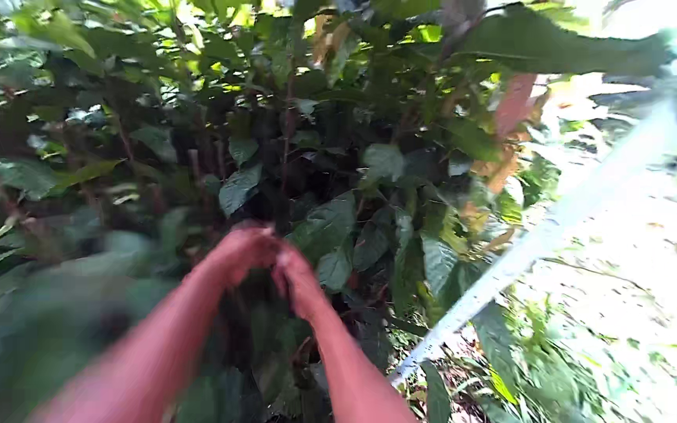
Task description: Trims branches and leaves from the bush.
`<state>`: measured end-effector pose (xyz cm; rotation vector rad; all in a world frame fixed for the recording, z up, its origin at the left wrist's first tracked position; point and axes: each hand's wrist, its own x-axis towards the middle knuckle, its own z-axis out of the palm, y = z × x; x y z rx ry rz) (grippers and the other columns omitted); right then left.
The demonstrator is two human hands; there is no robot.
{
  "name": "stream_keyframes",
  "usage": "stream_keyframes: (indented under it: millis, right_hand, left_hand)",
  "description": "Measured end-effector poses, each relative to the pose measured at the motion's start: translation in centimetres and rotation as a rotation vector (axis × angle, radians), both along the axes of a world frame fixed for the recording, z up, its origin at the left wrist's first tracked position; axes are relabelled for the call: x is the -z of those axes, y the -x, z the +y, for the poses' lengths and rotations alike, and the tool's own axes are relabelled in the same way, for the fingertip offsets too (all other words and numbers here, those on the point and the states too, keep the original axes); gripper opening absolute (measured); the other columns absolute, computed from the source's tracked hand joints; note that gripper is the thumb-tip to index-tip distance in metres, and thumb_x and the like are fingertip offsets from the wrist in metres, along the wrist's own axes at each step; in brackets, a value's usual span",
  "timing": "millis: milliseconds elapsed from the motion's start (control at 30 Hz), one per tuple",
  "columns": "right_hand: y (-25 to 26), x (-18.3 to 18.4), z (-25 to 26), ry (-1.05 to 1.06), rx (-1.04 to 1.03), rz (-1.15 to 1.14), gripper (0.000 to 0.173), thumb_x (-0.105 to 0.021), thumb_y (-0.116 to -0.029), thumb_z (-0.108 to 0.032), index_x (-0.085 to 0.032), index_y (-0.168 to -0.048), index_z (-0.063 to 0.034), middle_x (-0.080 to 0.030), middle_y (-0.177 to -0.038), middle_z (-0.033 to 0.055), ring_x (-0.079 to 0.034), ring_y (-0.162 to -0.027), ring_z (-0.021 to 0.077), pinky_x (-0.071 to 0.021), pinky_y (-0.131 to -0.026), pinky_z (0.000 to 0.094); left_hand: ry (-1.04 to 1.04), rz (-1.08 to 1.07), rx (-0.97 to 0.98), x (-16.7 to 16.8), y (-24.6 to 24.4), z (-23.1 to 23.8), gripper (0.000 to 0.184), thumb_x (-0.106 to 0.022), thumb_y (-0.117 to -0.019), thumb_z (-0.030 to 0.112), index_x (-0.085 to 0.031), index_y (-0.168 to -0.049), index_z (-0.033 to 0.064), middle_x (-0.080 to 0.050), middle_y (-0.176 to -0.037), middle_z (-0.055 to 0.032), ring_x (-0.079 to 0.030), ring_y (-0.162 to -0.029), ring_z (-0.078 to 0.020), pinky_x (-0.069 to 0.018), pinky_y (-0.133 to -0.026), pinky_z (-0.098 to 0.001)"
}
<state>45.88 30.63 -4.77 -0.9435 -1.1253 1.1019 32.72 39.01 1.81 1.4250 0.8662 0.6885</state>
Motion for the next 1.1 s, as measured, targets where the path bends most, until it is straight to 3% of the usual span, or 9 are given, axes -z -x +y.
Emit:
stream_keyframes:
  millis: [300, 367, 467, 567, 667, 733, 800, 933, 1100]
  right_hand:
    - [-0.2, -0.7, -1.1, 0.062, 0.039, -0.097, 0.046, -0.035, -0.1125, -0.021, -0.042, -0.157, -0.0137, -0.060, -0.086, 0.0104, -0.051, -0.064, 0.0153, -0.0458, -0.058, 0.0324]
    - [-0.2, -1.9, -2.1, 0.075, 0.135, -0.124, 0.046, -0.033, -0.1127, -0.018, -0.041, -0.158, -0.0113, -0.061, -0.089, 0.0137, -0.054, -0.068, 0.0181, -0.0482, -0.062, 0.0354]
    - [-0.8, -4.5, -4.1, -0.062, 0.276, -0.053, 0.047, -0.034, -0.1110, -0.016, -0.038, -0.156, -0.0034, -0.065, -0.092, 0.0125, -0.059, -0.071, 0.0144, -0.0521, -0.066, 0.0313]
    - [-1.9, -4.7, -4.0, -0.150, 0.314, 0.089, 0.046, -0.037, -0.1101, -0.020, -0.041, -0.154, -0.0071, -0.066, -0.089, 0.0037, -0.062, -0.072, 0.0079, -0.0536, -0.066, 0.0244]
    - [-2.5, -4.7, -4.6, -0.119, 0.316, 0.186, 0.042, -0.037, -0.1108, -0.022, -0.048, -0.150, -0.0112, -0.065, -0.088, 0.0035, -0.062, -0.072, 0.0113, -0.0544, -0.065, 0.0268]
    - [-2.0, -5.1, -5.1, -0.100, 0.291, 0.294, 0.039, -0.036, -0.1117, -0.021, -0.052, -0.145, -0.0099, -0.064, -0.086, 0.0055, -0.063, -0.070, 0.0131, -0.0550, -0.062, 0.0266]
    - [-0.5, -5.7, -5.7, -0.058, 0.221, 0.382, 0.039, -0.033, -0.1129, -0.020, -0.049, -0.146, -0.0097, -0.062, -0.086, 0.0074, -0.063, -0.068, 0.0144, -0.0551, -0.060, 0.0266]
    - [3.9, -5.3, -5.6, -0.001, 0.012, 0.311, 0.041, -0.032, -0.1123, -0.020, -0.041, -0.151, -0.0087, -0.062, -0.087, 0.0051, -0.062, -0.069, 0.0137, -0.0549, -0.062, 0.0286]
    - [5.8, -3.2, -4.1, 0.002, -0.001, 0.155, 0.043, -0.039, -0.1106, -0.019, -0.043, -0.151, -0.0047, -0.065, -0.088, 0.0065, -0.062, -0.070, 0.0137, -0.0530, -0.061, 0.0273]
  left_hand:
    - [-0.047, -0.046, -0.062, 2.9, 0.0, 2.3, 0.033, -0.050, -0.1075, 0.025, -0.053, -0.133, 0.0048, -0.069, -0.098, -0.0075, -0.073, -0.080, -0.0207, -0.0638, -0.075, -0.0412]
    - [-0.032, -0.049, -0.040, 2.1, -0.9, 0.4, 0.048, -0.037, -0.1106, 0.043, -0.041, -0.146, 0.0106, -0.067, -0.117, -0.0095, -0.072, -0.088, -0.0220, -0.0621, -0.077, -0.0431]
    - [-0.164, -0.079, 0.121, -2.8, -0.1, -4.9, 0.067, -0.020, -0.1088, 0.055, -0.018, -0.163, 0.0161, -0.044, -0.157, -0.0108, -0.060, -0.128, -0.0237, -0.0526, -0.103, -0.0444]
    - [-0.454, -0.281, 0.136, -7.9, 3.6, -7.6, 0.076, -0.035, -0.1032, 0.065, -0.047, -0.148, 0.0054, -0.062, -0.142, -0.0086, -0.063, -0.126, -0.0235, -0.0516, -0.107, -0.0422]
    - [-0.599, -0.314, -0.078, -10.2, 7.2, -7.6, 0.052, -0.031, -0.1099, 0.047, -0.064, -0.124, 0.0086, -0.071, -0.115, -0.0019, -0.070, -0.098, -0.0143, -0.0594, -0.087, -0.0334]
    - [-0.518, -0.162, -0.214, -9.2, 8.3, -6.8, 0.047, -0.029, -0.1118, 0.040, -0.065, -0.117, 0.0093, -0.070, -0.102, -0.0007, -0.066, -0.078, -0.0094, -0.0569, -0.069, -0.0273]
    - [-0.342, 0.054, -0.231, -6.8, 8.6, -6.2, 0.051, -0.029, -0.1122, 0.043, -0.060, -0.129, 0.0069, -0.070, -0.108, -0.0071, -0.067, -0.076, -0.0154, -0.0564, -0.063, -0.0311]
    - [-0.044, 0.081, -0.119, -2.7, 7.6, -5.3, 0.058, -0.026, -0.1118, 0.047, -0.034, -0.157, 0.0124, -0.056, -0.144, -0.0148, -0.070, -0.103, -0.0273, -0.0595, -0.085, -0.0435]
    - [-0.023, -0.056, -0.070, -2.1, 6.0, -5.2, 0.052, -0.029, -0.1133, 0.037, -0.054, -0.132, -0.0038, -0.064, -0.119, -0.0161, -0.069, -0.097, -0.0224, -0.0584, -0.087, -0.0395]
